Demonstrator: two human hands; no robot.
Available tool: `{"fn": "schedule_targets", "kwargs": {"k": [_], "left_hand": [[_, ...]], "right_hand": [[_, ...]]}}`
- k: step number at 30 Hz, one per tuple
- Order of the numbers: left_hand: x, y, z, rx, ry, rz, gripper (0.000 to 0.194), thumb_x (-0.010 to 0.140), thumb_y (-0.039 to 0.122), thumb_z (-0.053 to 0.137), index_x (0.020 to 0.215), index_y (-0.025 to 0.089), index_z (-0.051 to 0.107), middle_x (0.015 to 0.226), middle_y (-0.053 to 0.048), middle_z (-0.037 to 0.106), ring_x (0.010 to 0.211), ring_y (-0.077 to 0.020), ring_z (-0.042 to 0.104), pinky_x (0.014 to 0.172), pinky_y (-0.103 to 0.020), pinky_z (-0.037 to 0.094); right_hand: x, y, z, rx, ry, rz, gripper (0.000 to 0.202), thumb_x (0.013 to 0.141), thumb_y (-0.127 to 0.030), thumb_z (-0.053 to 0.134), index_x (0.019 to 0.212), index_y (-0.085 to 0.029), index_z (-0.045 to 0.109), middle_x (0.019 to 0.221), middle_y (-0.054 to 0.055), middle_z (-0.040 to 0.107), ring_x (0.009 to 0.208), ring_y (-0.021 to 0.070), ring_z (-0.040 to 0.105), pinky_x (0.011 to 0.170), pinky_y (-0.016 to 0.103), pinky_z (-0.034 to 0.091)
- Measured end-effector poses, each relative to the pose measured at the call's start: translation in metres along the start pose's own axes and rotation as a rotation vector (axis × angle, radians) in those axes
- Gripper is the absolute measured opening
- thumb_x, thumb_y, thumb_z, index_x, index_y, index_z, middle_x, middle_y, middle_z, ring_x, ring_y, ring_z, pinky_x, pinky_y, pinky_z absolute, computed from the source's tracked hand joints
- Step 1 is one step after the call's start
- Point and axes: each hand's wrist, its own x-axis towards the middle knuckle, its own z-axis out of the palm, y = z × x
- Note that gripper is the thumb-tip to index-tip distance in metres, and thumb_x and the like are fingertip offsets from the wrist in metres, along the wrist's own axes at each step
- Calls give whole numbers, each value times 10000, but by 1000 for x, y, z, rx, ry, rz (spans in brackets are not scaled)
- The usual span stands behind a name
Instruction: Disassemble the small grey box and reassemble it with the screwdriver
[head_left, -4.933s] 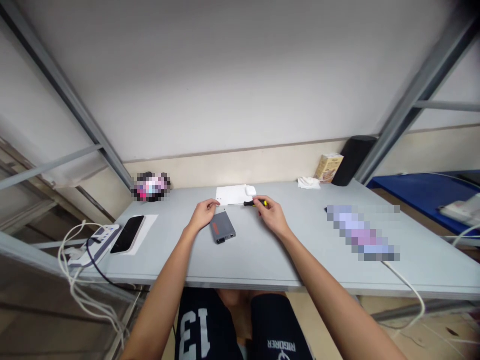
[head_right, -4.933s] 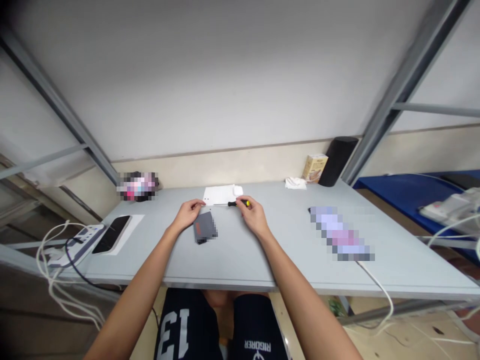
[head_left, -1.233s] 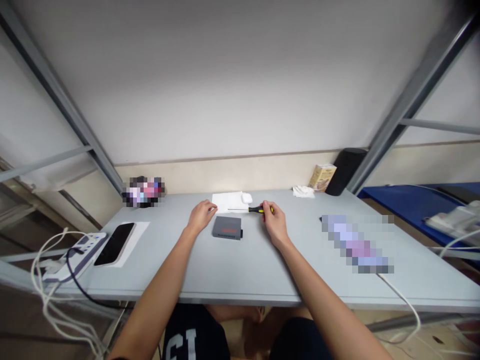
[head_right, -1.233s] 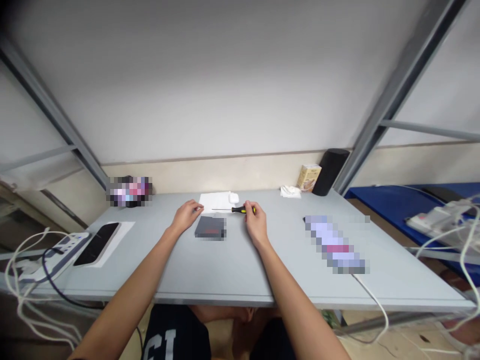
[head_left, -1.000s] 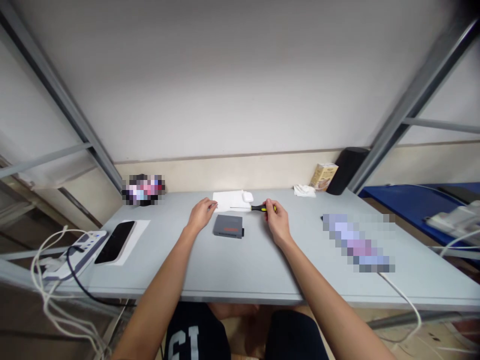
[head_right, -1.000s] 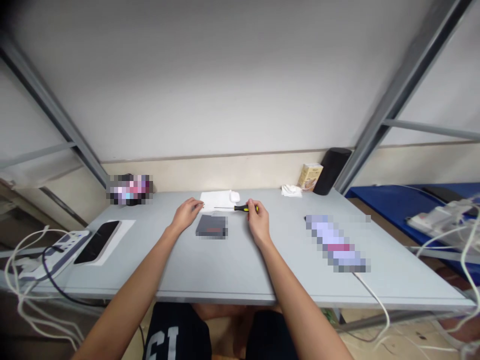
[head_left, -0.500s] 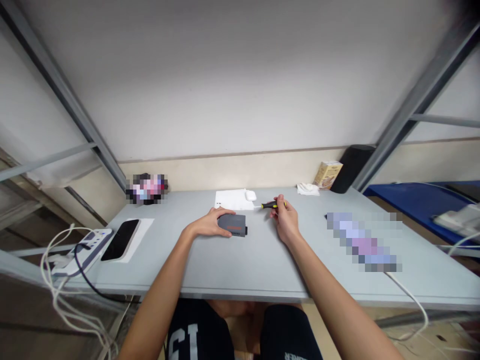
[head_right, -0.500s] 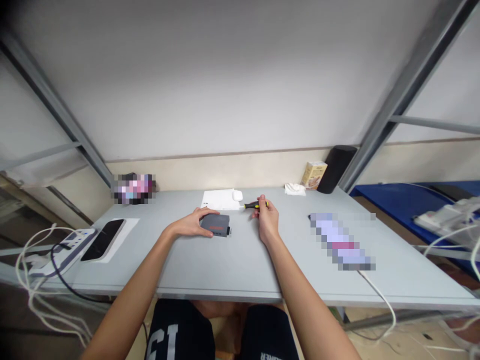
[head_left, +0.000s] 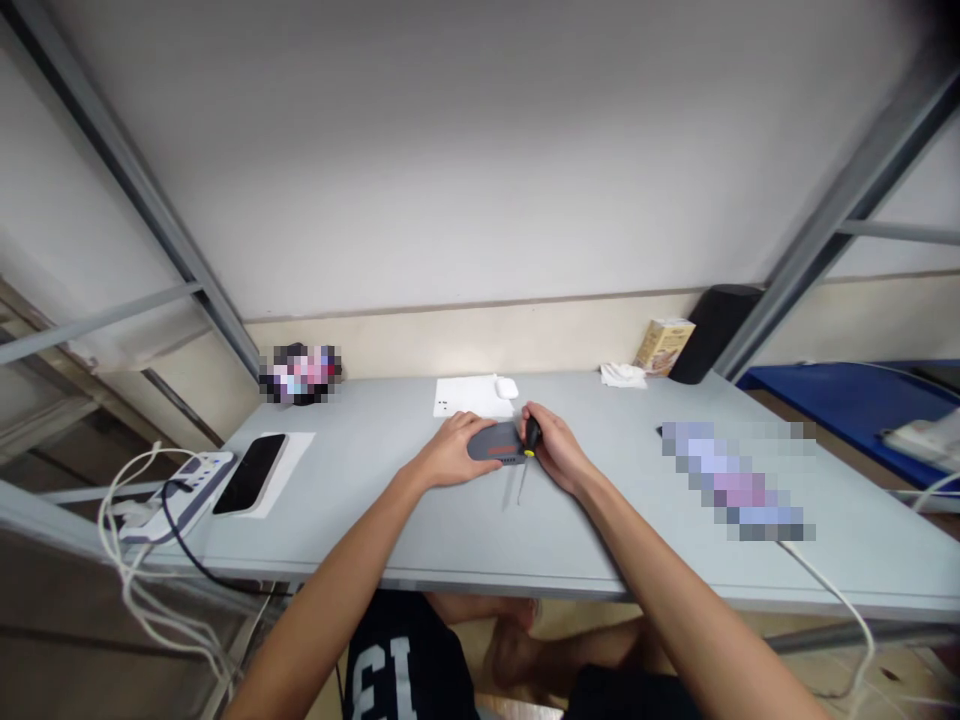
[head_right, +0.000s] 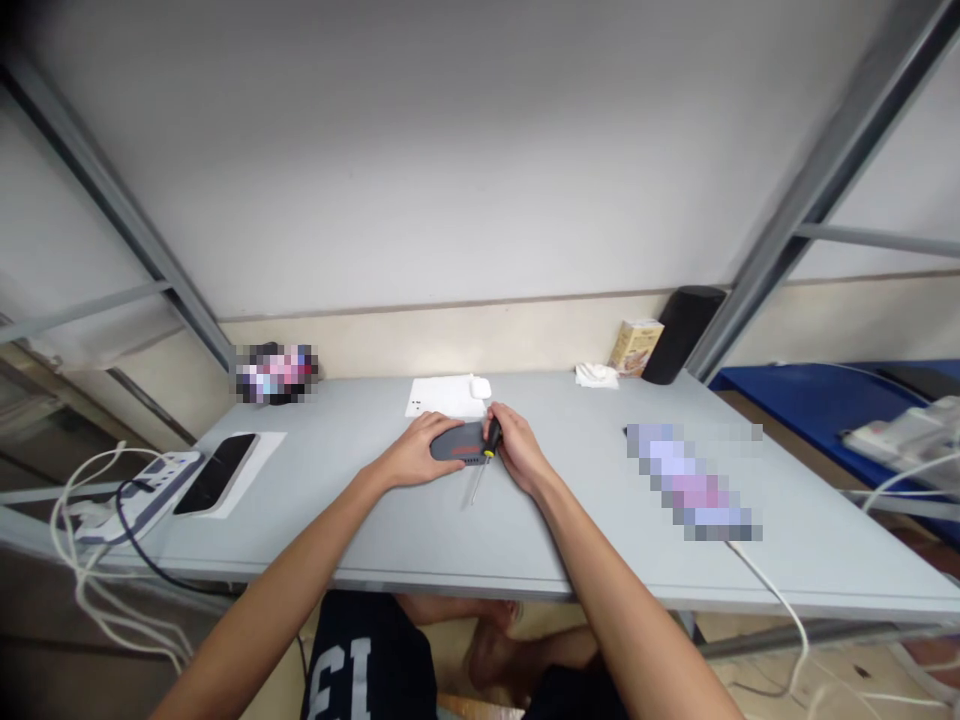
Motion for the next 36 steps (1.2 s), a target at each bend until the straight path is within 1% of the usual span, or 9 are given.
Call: {"fn": "schedule_targets", "kwargs": {"k": [4,7,11,16,22,26,29,33,36], "left_hand": [[1,2,2,20,45,1,650,814,426,836,1412,279,628,1276,-114,648,1231,-331,560,1123,-506,442],[2,1,4,29,54,7,653,817,431,833,1414,279,618,1273,-102,660,1214,-320,575,1108,-499,453],[3,1,5,40,64,1,645,810,431,843,1396,272,625,1266,-96,668,1208,-315,576,1110,-502,448],[2,0,4,9,50,10,638,810,425,848,1393,280,633,1261,-93,665,1213,-312,573,1107,-490,459],[2,-2,3,-22,48,17,650,808,441,860,1405,304,641,1281,-92,663,1229,-308,565,1127,-498,449],[2,-3,4,-42,40,14,680,797,435,878,1419,306,637,1314,-74,675,1255,-305,536,1140,-491,433],[3,-5,4,-73,16,-6,777,748,442,919,1451,305,616,1337,-74,671,1280,-312,505,1149,-491,424],[3,-6,2,-130,-15,-54,920,669,456,967,1493,306,586,1320,-105,644,1291,-323,493,1135,-491,442],[2,-6,-1,-137,-53,-77,989,639,464,977,1523,330,553,1351,-109,611,1326,-338,472,1142,-503,436]], "right_hand": [[5,1,-3,76,58,54,347,792,-549,706,749,-242,552,602,-12,564,585,162,490,570,293,431],[7,2,-5,117,94,115,317,759,-503,694,717,-250,508,552,-25,506,517,145,431,519,294,422],[5,0,-5,133,93,155,268,756,-451,660,710,-246,494,523,-44,458,479,121,372,476,270,375],[-1,-4,-1,14,65,173,248,791,-423,656,700,-228,534,530,-29,487,498,124,392,465,256,342],[4,-7,-8,158,20,277,280,774,-426,677,720,-240,475,511,-62,439,456,107,349,457,250,312],[1,-12,-2,187,47,174,287,822,-447,676,758,-241,485,526,-63,454,461,111,379,466,254,327],[-5,-14,8,169,16,43,347,850,-538,686,796,-244,510,566,-56,503,490,119,422,494,257,383],[-9,-7,16,-28,-26,-54,471,847,-700,659,806,-249,529,603,-35,567,534,149,507,535,281,462],[-8,-3,14,-161,-9,-96,504,865,-730,621,774,-241,536,591,-26,575,535,150,533,546,281,469]]}}
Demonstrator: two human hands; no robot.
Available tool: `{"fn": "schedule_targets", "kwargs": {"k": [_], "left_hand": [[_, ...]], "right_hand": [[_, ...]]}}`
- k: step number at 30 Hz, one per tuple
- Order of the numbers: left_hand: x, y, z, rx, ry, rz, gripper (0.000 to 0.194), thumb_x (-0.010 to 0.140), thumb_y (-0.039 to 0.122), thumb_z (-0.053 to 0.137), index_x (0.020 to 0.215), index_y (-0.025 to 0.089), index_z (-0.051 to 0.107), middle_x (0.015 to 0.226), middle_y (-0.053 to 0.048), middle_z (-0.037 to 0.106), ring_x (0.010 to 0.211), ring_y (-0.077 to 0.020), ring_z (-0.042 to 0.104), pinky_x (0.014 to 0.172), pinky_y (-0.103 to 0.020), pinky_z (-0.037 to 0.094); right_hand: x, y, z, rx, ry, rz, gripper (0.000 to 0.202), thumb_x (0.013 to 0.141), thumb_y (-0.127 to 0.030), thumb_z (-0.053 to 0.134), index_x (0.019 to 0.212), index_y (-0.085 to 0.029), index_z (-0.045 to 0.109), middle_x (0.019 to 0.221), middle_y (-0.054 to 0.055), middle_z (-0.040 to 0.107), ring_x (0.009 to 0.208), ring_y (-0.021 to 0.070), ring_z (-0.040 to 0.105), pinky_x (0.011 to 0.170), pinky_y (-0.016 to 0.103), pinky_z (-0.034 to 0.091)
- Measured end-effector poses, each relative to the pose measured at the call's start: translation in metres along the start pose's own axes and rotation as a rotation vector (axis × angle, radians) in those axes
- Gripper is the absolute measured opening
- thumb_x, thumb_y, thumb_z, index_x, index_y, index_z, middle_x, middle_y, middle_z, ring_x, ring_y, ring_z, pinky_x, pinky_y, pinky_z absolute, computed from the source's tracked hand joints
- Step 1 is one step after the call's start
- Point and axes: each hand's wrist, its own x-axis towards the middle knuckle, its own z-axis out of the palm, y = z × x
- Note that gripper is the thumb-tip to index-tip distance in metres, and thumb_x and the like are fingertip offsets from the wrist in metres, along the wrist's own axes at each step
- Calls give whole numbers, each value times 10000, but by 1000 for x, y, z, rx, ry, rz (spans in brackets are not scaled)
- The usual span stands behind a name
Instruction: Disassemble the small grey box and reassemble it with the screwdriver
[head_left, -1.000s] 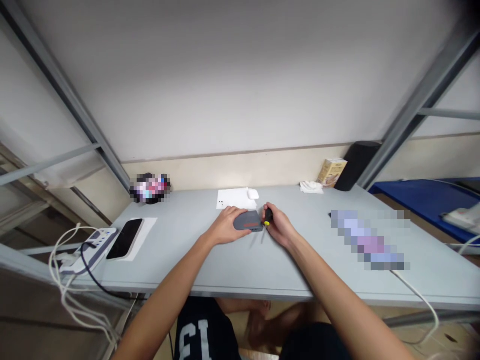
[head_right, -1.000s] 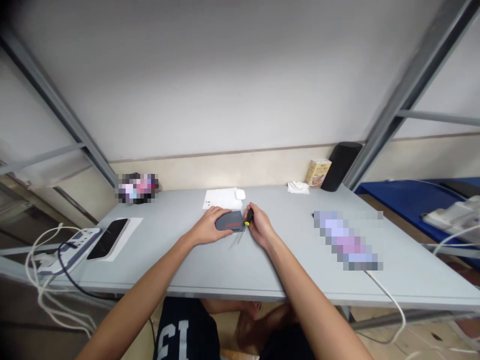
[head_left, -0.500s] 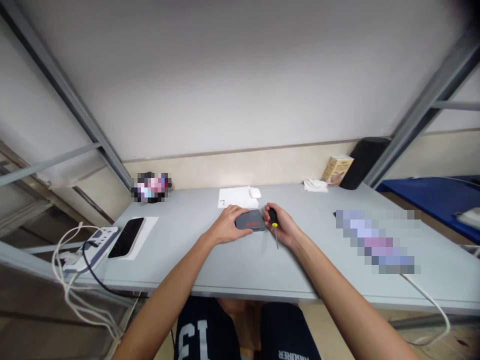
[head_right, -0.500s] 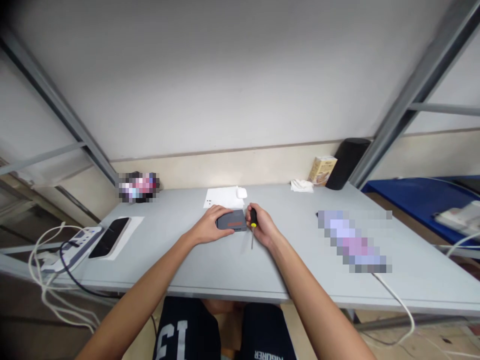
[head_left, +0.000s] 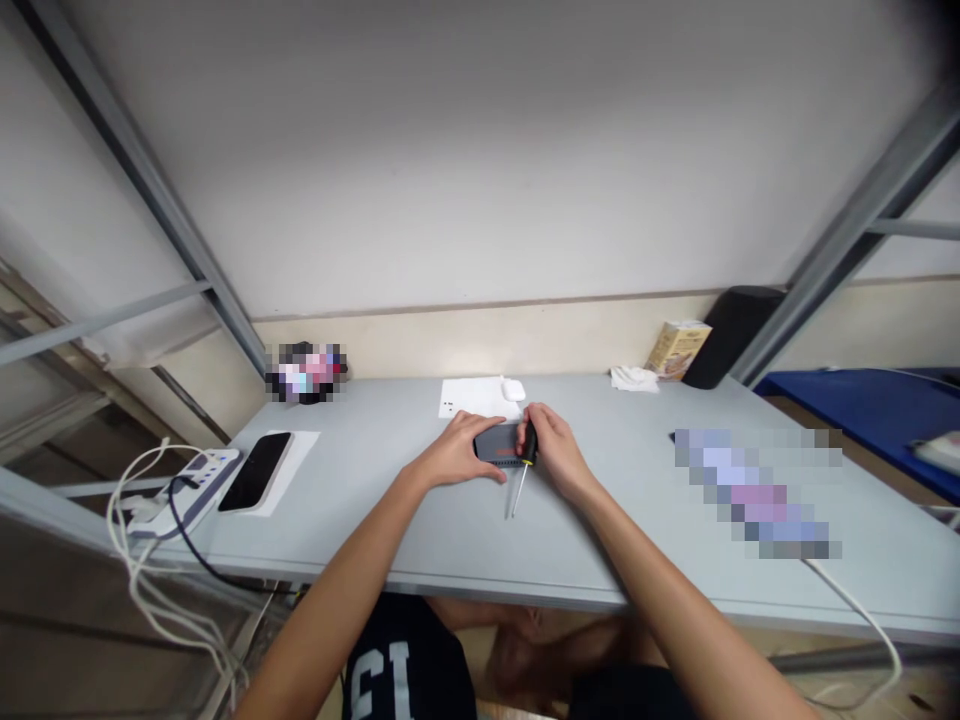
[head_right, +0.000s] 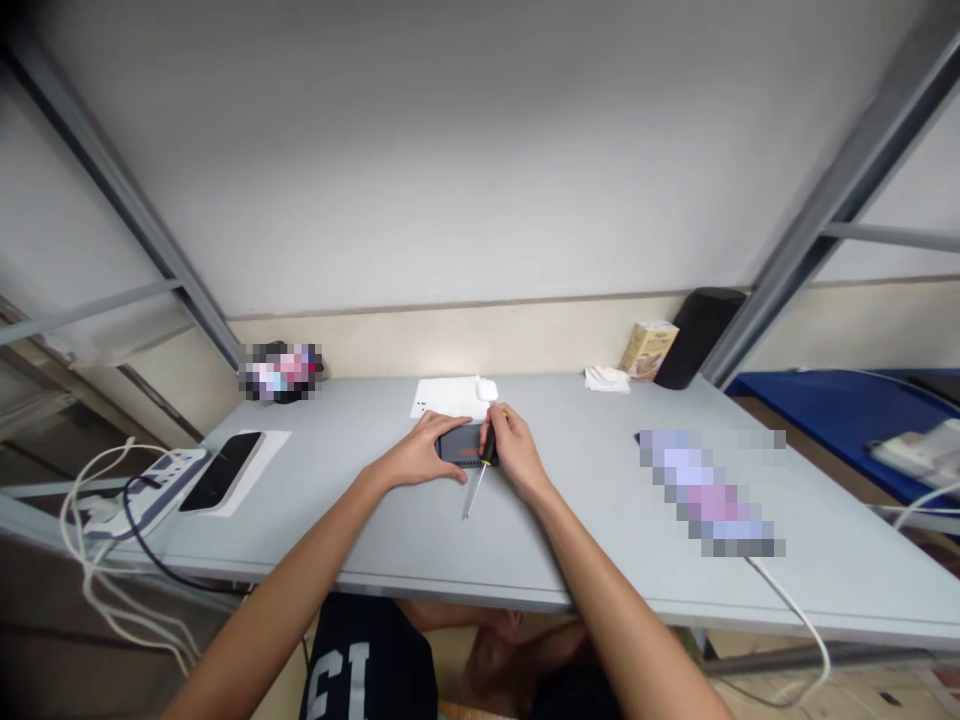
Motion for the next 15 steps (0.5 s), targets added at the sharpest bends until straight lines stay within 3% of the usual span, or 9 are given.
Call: {"fn": "schedule_targets", "kwargs": {"k": [6,15], "left_hand": [[-2,0,-8,20,-28,20,946,668,443,962,1516,351,553,1395,-91,571,1365,-338,463,1181,-490,398],[-3,-20,-23,39,-61,-3,739,732,411,928,1405,261,662,1289,-101,675,1282,-313,529,1155,-454,411]], "right_hand": [[3,-8,-9,-27,36,46,449,863,-666,636,754,-246,519,546,-48,533,490,140,475,488,283,478],[9,-13,-29,-182,332,20,333,914,-509,579,715,-254,501,551,-47,493,479,150,495,397,267,463]]}}
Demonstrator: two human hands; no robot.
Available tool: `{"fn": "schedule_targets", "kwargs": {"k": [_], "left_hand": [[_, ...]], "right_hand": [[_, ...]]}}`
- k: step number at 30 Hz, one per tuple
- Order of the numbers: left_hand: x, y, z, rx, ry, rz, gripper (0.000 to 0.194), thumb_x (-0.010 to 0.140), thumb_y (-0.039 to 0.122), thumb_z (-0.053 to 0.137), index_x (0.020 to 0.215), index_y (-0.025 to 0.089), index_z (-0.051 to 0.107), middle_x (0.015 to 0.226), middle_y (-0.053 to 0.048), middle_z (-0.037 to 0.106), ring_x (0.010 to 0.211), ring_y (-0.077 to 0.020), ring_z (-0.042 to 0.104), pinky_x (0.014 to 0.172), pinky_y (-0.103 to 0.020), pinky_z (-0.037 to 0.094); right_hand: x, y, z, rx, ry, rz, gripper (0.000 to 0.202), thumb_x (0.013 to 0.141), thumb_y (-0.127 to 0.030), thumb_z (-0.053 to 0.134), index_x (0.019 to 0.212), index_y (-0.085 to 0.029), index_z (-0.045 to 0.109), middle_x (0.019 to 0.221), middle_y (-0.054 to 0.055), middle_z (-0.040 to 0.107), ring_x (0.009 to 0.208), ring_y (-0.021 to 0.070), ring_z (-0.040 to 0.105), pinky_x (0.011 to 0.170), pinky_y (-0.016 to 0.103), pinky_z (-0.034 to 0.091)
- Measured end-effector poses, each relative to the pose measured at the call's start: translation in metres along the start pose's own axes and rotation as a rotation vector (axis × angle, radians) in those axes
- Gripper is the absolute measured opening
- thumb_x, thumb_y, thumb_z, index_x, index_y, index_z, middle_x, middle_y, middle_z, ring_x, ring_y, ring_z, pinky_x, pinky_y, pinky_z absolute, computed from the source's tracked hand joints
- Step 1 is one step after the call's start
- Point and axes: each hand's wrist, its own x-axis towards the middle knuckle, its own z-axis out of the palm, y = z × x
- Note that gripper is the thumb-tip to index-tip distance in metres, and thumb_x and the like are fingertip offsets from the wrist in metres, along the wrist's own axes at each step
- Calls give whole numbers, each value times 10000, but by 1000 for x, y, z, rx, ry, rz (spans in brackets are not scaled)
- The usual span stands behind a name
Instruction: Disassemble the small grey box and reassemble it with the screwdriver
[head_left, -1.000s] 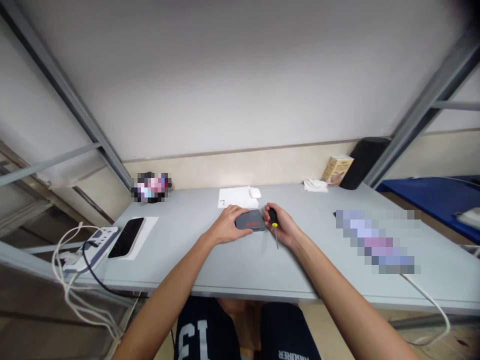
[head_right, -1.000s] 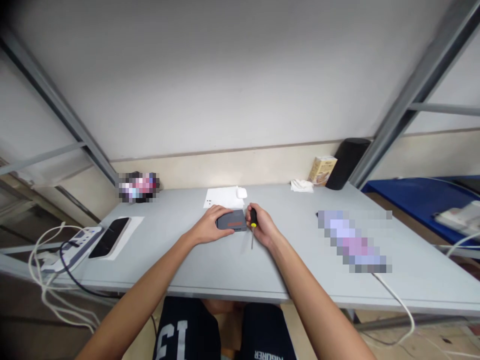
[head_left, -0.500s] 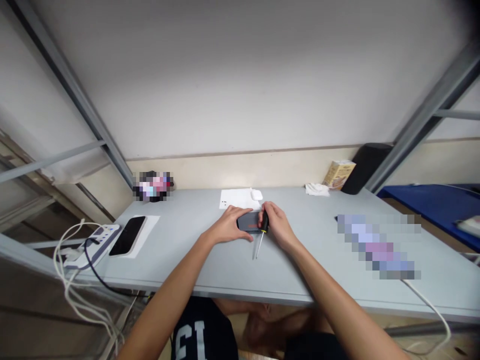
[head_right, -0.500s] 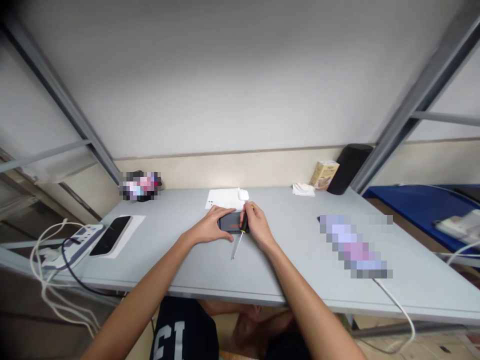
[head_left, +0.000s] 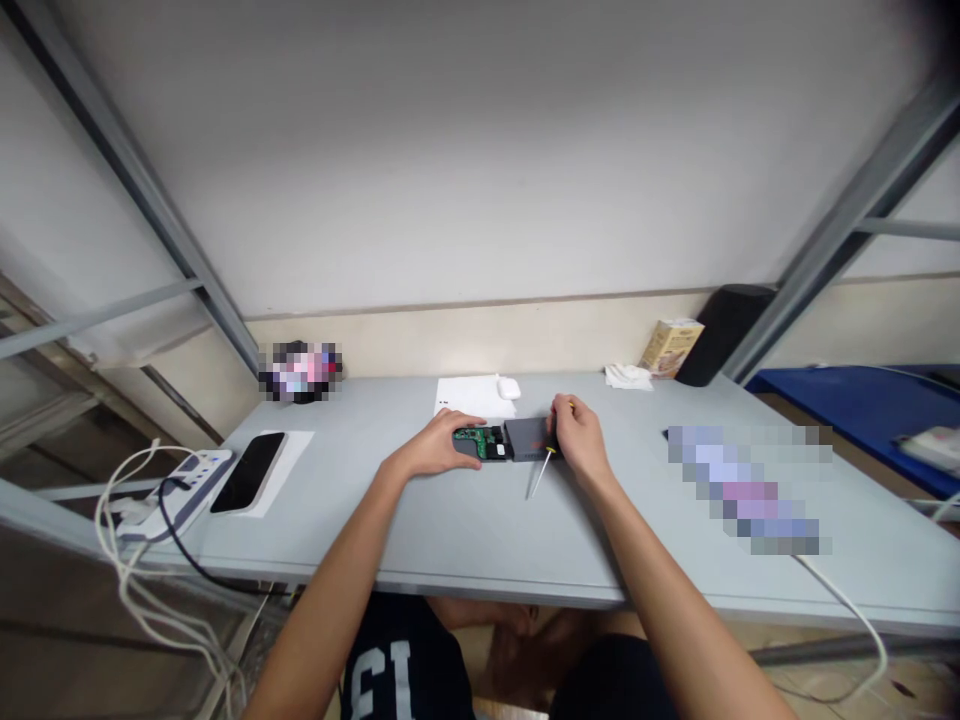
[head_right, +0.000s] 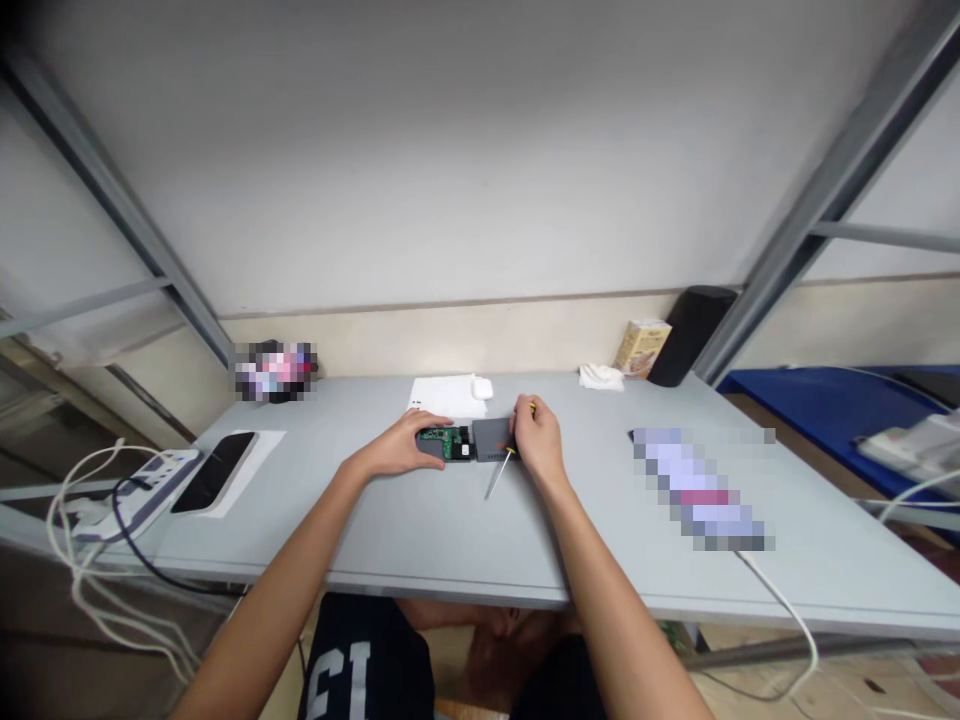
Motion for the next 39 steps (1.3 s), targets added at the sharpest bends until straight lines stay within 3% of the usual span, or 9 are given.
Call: {"fn": "schedule_targets", "kwargs": {"k": [6,11,16,20,24,30,39], "left_hand": [[-3,-2,-5,-22,-1,-31,717,750,419,905,1404,260,659,1285,-95,674,1291,-300,544,1143,-430,437],[-4,-4,-8,27,73,-22,419,873,313,742,1282,229,697,1232,-93,683,1230,-277,576,1110,-429,461],[-4,-1,-10,144,134,-3,242,863,176,615,1075,214,725,1076,-79,710,1080,-255,620,1014,-403,506],[-4,15,-1,227,151,63,302,906,239,627,1198,223,702,1198,-100,694,1198,-286,591,1105,-470,441],[-3,27,9,223,78,86,463,884,216,639,1347,241,643,1346,-93,670,1303,-295,560,1161,-486,382],[-2,25,11,198,48,73,464,904,276,657,1368,269,640,1368,-84,676,1300,-301,583,1171,-507,374],[2,19,19,98,119,43,521,887,353,763,1384,248,645,1360,-106,686,1290,-305,591,1183,-515,395]], "right_hand": [[-2,-2,-2,78,102,-163,439,946,-669,530,831,-246,521,699,-30,543,527,126,474,387,227,421],[-10,0,6,41,-7,-340,434,954,-672,558,973,-239,566,879,18,629,697,149,537,472,217,439],[-12,11,14,-38,-141,-447,349,985,-590,576,1004,-242,592,899,26,669,718,154,575,612,266,463],[-14,10,14,-23,-90,-456,348,1014,-583,527,971,-242,583,847,12,653,692,151,577,632,274,471],[-15,4,10,45,17,-385,387,1013,-621,498,932,-245,543,790,-16,604,567,125,493,506,252,416],[-18,7,10,-27,41,-425,377,1005,-603,521,915,-239,546,768,-17,611,577,126,512,528,253,427],[-23,9,9,-194,64,-529,338,1017,-543,508,894,-235,575,697,-25,603,577,141,539,593,273,432]]}}
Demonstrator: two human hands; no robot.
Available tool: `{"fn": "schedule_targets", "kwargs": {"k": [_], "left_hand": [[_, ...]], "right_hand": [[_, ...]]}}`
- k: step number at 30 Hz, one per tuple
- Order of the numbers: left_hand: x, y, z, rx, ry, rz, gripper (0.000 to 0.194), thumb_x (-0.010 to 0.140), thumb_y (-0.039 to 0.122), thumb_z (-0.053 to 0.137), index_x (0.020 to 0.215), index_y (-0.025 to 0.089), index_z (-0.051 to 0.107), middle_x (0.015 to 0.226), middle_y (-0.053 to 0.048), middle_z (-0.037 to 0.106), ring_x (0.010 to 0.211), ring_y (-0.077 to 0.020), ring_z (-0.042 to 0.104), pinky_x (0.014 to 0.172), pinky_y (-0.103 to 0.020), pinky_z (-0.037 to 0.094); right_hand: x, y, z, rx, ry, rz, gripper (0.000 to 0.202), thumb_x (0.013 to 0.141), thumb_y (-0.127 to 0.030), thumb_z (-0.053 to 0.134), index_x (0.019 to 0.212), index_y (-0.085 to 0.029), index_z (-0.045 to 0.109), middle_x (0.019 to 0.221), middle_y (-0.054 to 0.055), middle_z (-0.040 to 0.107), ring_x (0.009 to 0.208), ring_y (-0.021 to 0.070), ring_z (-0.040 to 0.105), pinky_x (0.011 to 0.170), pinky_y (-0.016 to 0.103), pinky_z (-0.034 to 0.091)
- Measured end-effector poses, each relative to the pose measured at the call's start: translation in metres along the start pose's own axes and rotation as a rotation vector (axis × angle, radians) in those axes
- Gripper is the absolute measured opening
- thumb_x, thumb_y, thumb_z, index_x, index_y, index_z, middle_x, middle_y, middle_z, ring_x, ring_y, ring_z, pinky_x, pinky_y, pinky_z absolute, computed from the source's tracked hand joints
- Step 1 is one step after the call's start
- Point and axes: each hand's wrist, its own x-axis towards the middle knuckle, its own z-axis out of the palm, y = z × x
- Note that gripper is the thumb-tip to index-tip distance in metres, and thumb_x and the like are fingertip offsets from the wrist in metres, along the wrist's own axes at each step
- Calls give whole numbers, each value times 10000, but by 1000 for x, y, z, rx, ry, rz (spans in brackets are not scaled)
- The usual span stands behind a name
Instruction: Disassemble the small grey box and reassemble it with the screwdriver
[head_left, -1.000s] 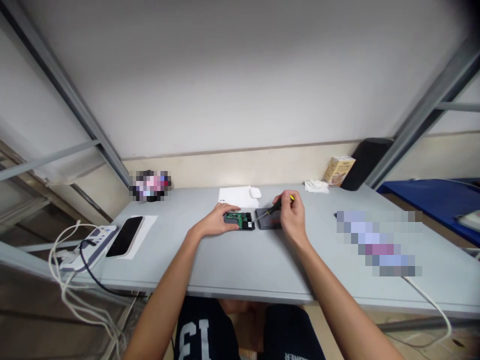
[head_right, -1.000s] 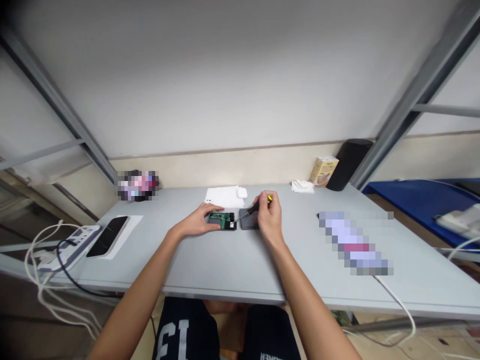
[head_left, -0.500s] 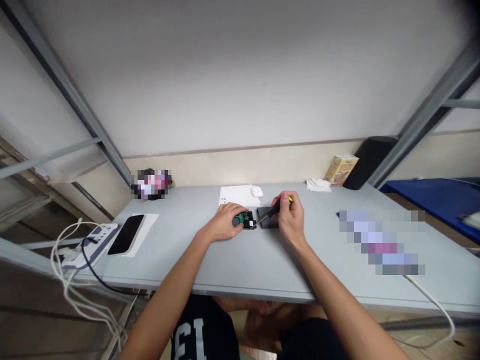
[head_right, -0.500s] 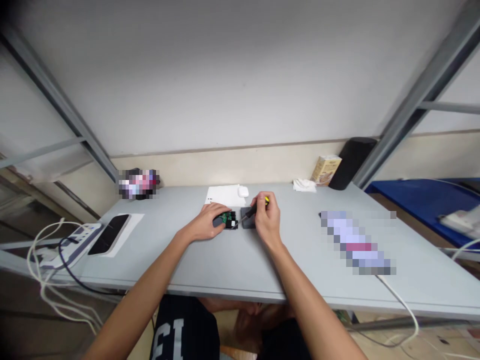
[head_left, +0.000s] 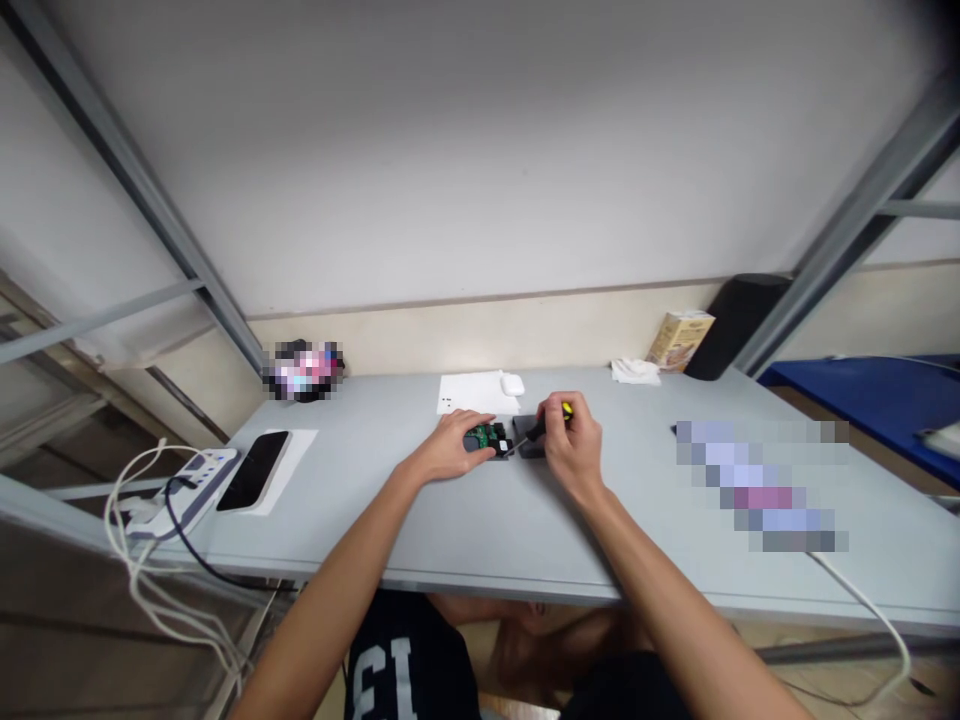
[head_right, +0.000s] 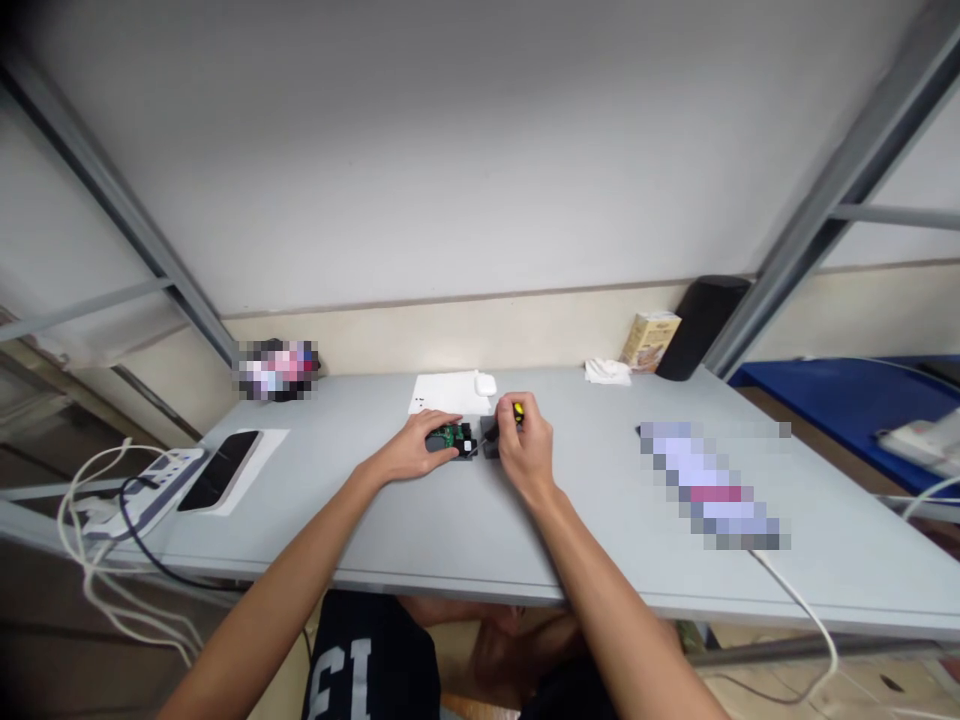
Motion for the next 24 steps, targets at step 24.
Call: {"fn": "schedule_targets", "kwargs": {"k": [24], "left_hand": [[2,-10,-20,-102,15,38,88,906,306,736,918,234,784,1143,-86,716,1154,-253,628,1135,-460,440]], "right_hand": [[-1,-1,9,140,-3,60,352,1006,-578,543,939,-236,590,817,19,692,716,176,629,690,298,483]]}}
